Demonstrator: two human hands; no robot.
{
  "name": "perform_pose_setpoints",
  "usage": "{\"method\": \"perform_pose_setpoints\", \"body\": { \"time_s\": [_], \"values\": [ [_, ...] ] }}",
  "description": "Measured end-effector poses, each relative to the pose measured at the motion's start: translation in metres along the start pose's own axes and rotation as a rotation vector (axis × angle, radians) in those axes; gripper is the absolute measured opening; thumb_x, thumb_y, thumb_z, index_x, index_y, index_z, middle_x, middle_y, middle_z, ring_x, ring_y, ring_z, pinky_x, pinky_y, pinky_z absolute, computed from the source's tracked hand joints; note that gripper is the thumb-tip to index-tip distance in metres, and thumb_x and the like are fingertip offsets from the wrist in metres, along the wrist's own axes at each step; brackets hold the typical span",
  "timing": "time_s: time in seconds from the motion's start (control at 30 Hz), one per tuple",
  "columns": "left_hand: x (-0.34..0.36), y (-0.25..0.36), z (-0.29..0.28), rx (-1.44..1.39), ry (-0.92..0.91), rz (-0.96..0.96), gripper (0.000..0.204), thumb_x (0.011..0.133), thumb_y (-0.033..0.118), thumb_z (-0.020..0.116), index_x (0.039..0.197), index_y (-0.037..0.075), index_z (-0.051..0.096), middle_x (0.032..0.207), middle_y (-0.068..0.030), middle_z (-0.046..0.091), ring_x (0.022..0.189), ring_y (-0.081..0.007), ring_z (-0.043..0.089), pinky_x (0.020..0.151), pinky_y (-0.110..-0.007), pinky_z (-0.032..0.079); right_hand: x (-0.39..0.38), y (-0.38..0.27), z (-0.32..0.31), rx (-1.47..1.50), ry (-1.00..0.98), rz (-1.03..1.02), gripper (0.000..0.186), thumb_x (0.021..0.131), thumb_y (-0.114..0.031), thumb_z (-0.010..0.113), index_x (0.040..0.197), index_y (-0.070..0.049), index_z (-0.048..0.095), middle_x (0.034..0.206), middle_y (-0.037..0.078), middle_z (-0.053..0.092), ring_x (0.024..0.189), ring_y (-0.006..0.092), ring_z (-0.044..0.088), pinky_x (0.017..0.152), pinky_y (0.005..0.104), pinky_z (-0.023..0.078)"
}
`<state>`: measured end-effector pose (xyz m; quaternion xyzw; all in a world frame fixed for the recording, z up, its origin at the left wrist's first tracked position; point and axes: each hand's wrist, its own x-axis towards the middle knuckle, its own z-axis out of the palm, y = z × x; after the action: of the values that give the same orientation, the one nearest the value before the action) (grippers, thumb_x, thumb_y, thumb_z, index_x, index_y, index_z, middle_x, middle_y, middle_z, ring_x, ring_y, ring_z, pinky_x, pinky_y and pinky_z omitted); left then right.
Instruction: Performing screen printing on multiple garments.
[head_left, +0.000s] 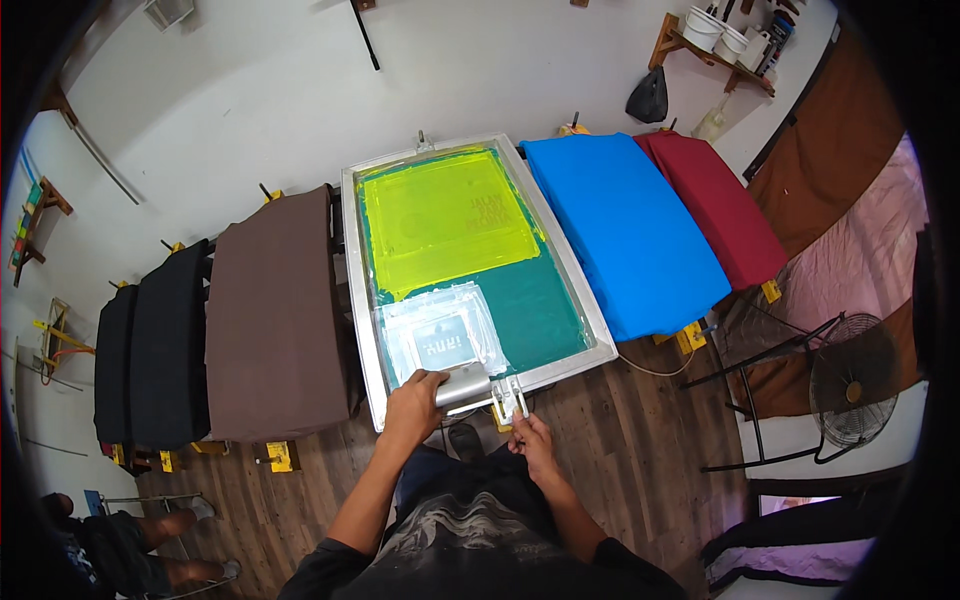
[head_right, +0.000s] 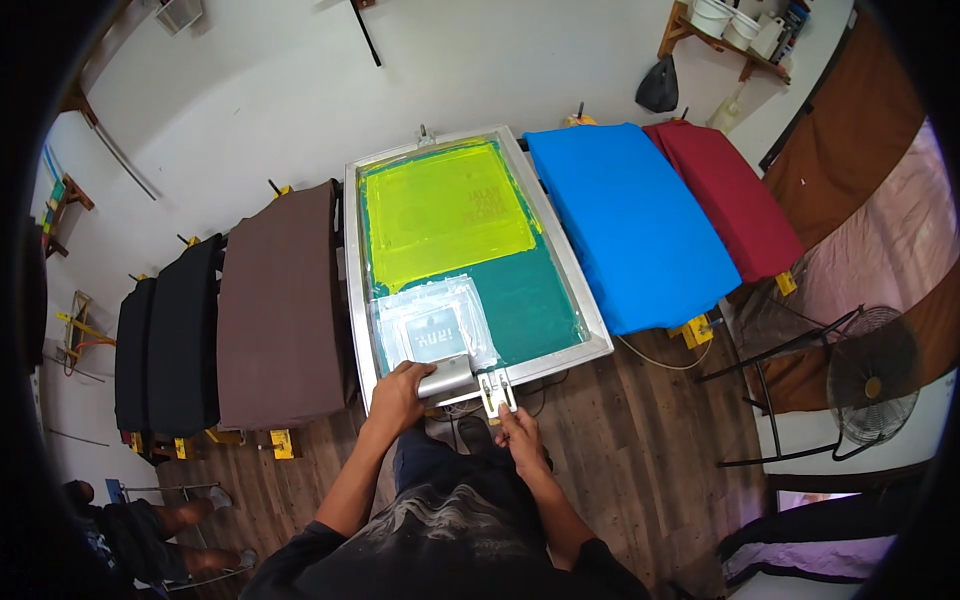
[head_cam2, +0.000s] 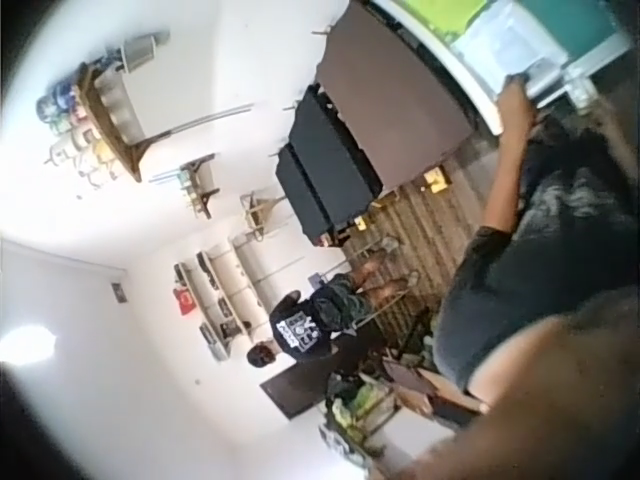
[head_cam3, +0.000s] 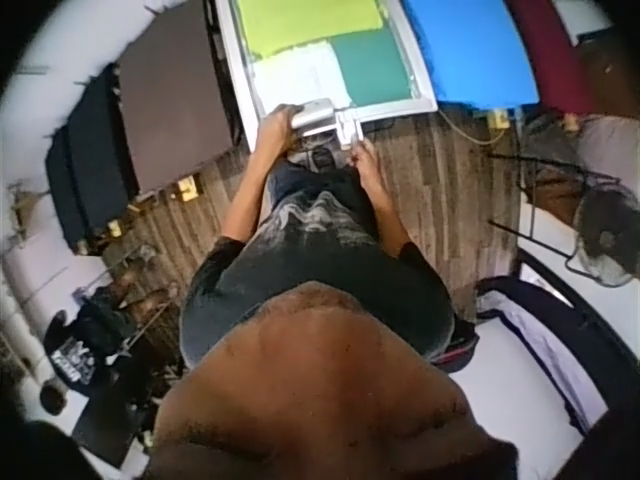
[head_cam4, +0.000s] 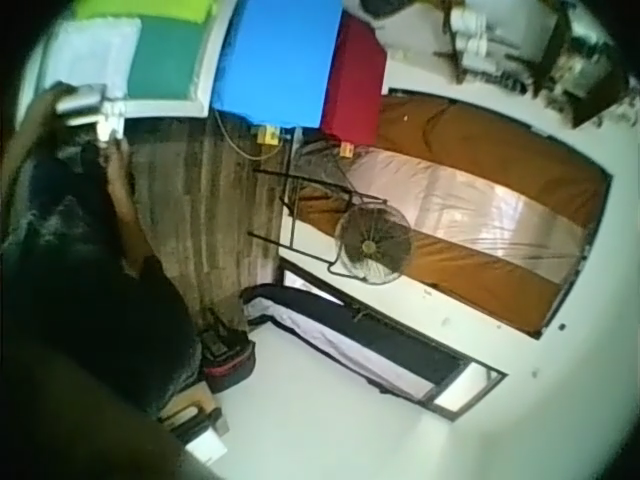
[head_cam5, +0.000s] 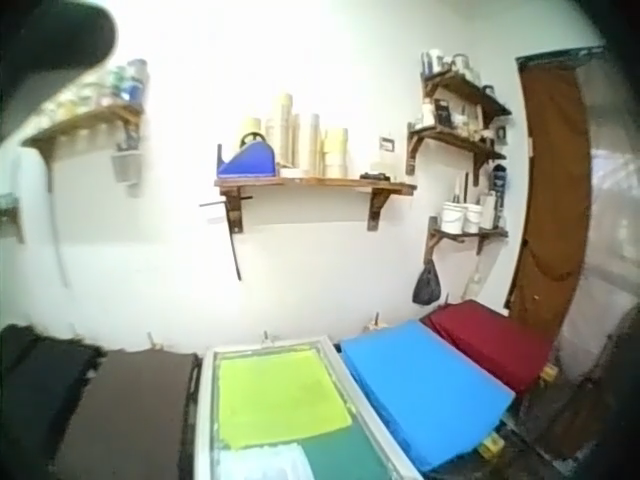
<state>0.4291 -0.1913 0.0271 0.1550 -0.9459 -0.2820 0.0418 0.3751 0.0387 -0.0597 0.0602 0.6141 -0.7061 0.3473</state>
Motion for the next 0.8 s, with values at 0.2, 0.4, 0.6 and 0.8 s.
{"method": "perform_pose_setpoints", "body": {
  "time_s": [0.2,0.4,0.6,0.8],
  "values": [
    [0.001,0.006,-0.015,0.009,-0.009,0.038,0.047,0.065,0.003,0.074,0.111,0.007,0.066,0.102,-0.0155,0.065,0.087,-0.0377,0.066,0.078,-0.045,0.055,0.000,-0.005,0.005,-0.052,0.047,-0.111,0.035,0.095,-0.034,0.063,0.078,-0.005,0.054,0.061,-0.001,0.048,0.048,0.0076,0.047,0.043,0.0245,0.037],
    [0.007,0.013,-0.030,0.052,-0.073,0.013,0.045,0.065,0.003,0.072,0.110,0.007,0.066,0.099,-0.0162,0.066,0.085,-0.0381,0.066,0.076,-0.046,0.055,-0.004,-0.012,0.012,-0.084,0.062,-0.149,0.032,0.098,-0.030,0.060,0.080,-0.003,0.056,0.058,-0.001,0.047,0.046,0.0074,0.046,0.042,0.0250,0.037],
    [0.005,0.011,-0.027,0.036,-0.059,0.006,0.045,0.066,0.004,0.072,0.110,0.008,0.066,0.098,-0.0161,0.065,0.085,-0.0381,0.066,0.077,-0.046,0.055,-0.005,-0.017,0.013,-0.119,0.025,-0.154,0.033,0.098,-0.030,0.058,0.076,-0.008,0.049,0.061,-0.003,0.042,0.048,0.0067,0.043,0.045,0.0240,0.035],
    [0.007,0.000,-0.010,0.024,-0.026,0.005,0.041,0.068,0.005,0.070,0.108,0.011,0.068,0.097,-0.0142,0.066,0.085,-0.0369,0.066,0.075,-0.044,0.055,0.000,-0.011,0.001,-0.179,-0.006,-0.068,0.034,0.099,-0.035,0.056,0.079,-0.008,0.051,0.061,-0.002,0.046,0.051,0.0085,0.051,0.046,0.0231,0.038]
  ]
}}
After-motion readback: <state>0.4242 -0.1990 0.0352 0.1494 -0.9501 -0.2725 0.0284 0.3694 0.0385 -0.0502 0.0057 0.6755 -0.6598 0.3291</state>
